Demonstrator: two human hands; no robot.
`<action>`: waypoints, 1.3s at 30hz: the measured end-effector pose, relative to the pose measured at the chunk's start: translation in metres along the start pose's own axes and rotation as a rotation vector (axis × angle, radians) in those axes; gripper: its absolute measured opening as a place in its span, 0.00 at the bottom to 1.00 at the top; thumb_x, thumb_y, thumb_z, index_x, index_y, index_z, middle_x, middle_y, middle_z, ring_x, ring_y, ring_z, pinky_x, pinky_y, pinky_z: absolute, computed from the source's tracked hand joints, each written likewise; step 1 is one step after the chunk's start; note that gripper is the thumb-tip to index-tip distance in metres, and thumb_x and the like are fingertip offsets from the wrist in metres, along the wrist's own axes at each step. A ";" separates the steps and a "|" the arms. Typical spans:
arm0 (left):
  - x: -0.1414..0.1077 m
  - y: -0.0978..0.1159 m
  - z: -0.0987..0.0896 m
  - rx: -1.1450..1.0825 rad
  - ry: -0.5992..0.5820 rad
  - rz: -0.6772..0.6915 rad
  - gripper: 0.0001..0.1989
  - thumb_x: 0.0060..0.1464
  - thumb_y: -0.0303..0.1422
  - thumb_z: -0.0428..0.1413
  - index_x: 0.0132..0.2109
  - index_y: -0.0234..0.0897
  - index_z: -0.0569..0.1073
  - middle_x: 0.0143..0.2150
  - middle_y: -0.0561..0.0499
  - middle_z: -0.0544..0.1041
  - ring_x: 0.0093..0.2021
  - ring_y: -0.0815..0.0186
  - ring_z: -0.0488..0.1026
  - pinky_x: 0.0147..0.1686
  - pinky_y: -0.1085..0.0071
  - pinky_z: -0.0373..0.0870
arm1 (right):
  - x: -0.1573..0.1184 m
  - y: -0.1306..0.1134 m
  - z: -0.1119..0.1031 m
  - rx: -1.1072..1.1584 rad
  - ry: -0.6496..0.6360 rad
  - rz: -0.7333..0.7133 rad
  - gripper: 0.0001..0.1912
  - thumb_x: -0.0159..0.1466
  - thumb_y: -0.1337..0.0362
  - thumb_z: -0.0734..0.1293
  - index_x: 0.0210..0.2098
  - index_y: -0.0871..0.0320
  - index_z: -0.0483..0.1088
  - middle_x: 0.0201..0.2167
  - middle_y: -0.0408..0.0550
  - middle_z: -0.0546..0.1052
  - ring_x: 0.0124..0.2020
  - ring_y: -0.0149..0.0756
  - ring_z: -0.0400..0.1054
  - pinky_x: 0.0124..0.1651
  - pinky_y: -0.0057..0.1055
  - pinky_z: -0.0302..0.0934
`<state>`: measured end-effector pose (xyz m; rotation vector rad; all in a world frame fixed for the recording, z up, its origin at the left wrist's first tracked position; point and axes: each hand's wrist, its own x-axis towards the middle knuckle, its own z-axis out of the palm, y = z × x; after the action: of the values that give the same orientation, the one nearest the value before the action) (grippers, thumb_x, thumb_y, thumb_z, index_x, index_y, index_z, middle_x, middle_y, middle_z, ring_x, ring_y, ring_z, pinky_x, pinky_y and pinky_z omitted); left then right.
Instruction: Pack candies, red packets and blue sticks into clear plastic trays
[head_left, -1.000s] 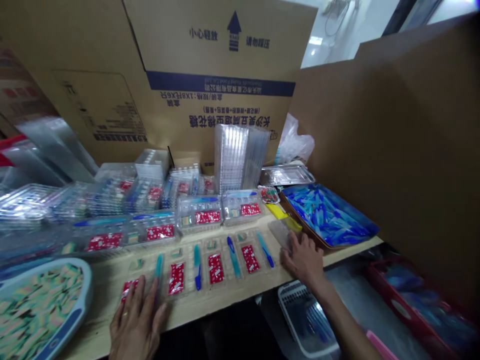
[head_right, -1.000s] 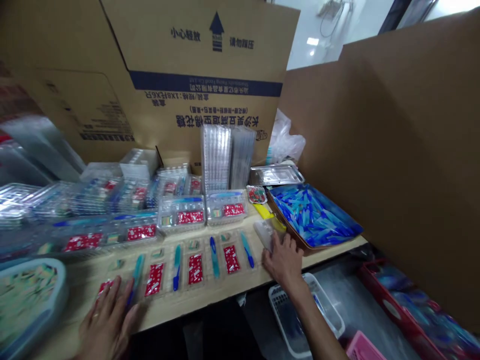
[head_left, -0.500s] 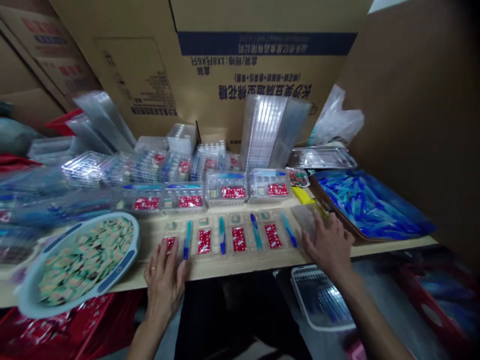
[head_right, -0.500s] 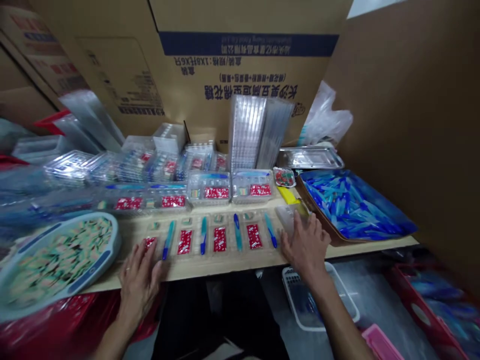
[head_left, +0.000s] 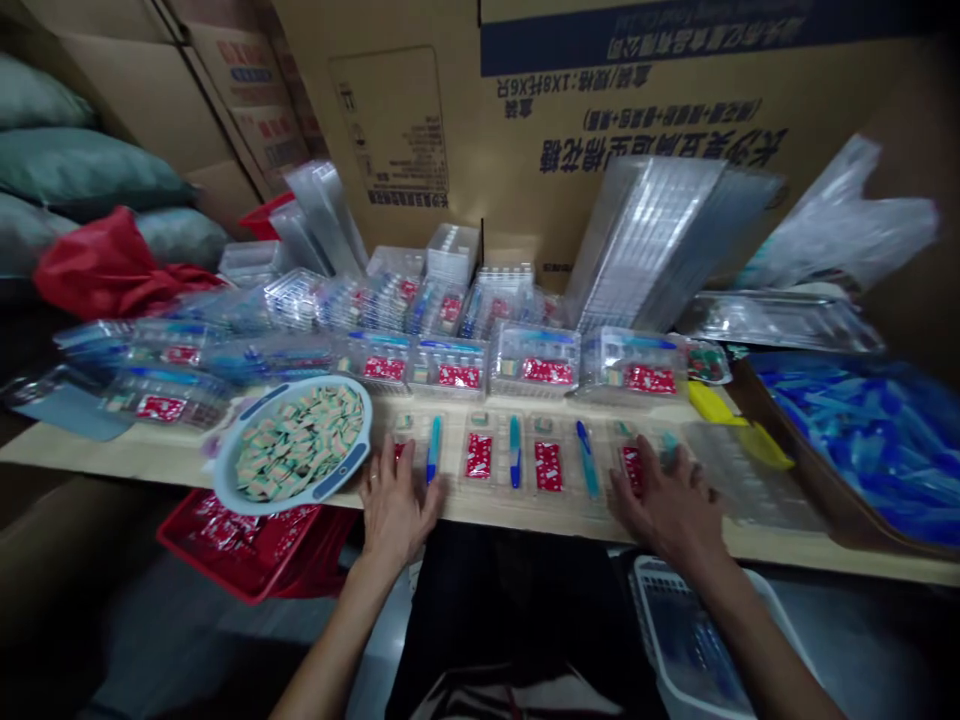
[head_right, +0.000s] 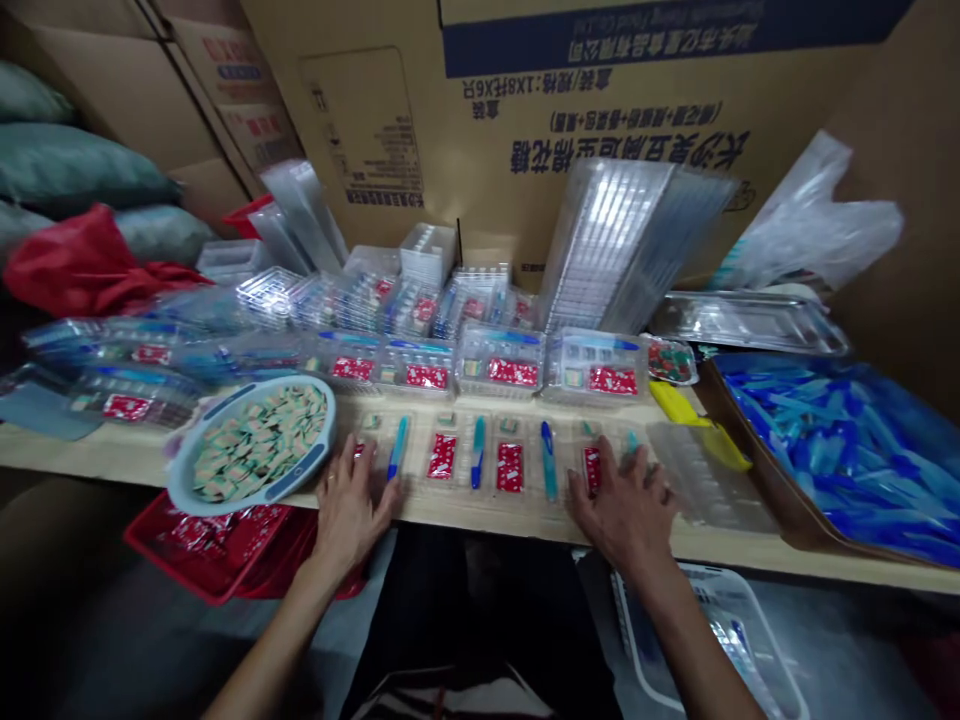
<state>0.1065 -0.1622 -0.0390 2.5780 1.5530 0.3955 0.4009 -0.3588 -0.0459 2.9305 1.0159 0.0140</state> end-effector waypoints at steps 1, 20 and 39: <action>0.004 0.001 -0.003 -0.004 -0.045 0.007 0.34 0.64 0.45 0.52 0.71 0.33 0.61 0.77 0.33 0.49 0.73 0.37 0.53 0.66 0.39 0.56 | 0.001 0.000 -0.002 0.012 -0.004 -0.009 0.36 0.72 0.43 0.52 0.74 0.51 0.52 0.71 0.69 0.52 0.67 0.72 0.54 0.59 0.61 0.56; -0.003 0.077 -0.027 -0.174 0.062 0.096 0.34 0.55 0.42 0.59 0.67 0.38 0.67 0.75 0.38 0.55 0.73 0.38 0.50 0.64 0.41 0.59 | -0.027 -0.112 -0.025 0.063 0.025 -0.170 0.37 0.71 0.45 0.58 0.75 0.50 0.50 0.75 0.68 0.46 0.71 0.78 0.43 0.56 0.67 0.58; 0.014 0.098 -0.003 -0.385 -0.209 0.058 0.31 0.63 0.39 0.52 0.71 0.36 0.64 0.77 0.38 0.48 0.76 0.39 0.44 0.70 0.41 0.51 | -0.036 -0.071 -0.009 0.077 0.036 -0.213 0.39 0.65 0.45 0.58 0.74 0.43 0.50 0.72 0.65 0.55 0.60 0.76 0.62 0.42 0.66 0.64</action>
<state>0.1949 -0.1963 -0.0116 2.2865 1.2003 0.3734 0.3285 -0.3257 -0.0399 2.8806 1.3583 0.0216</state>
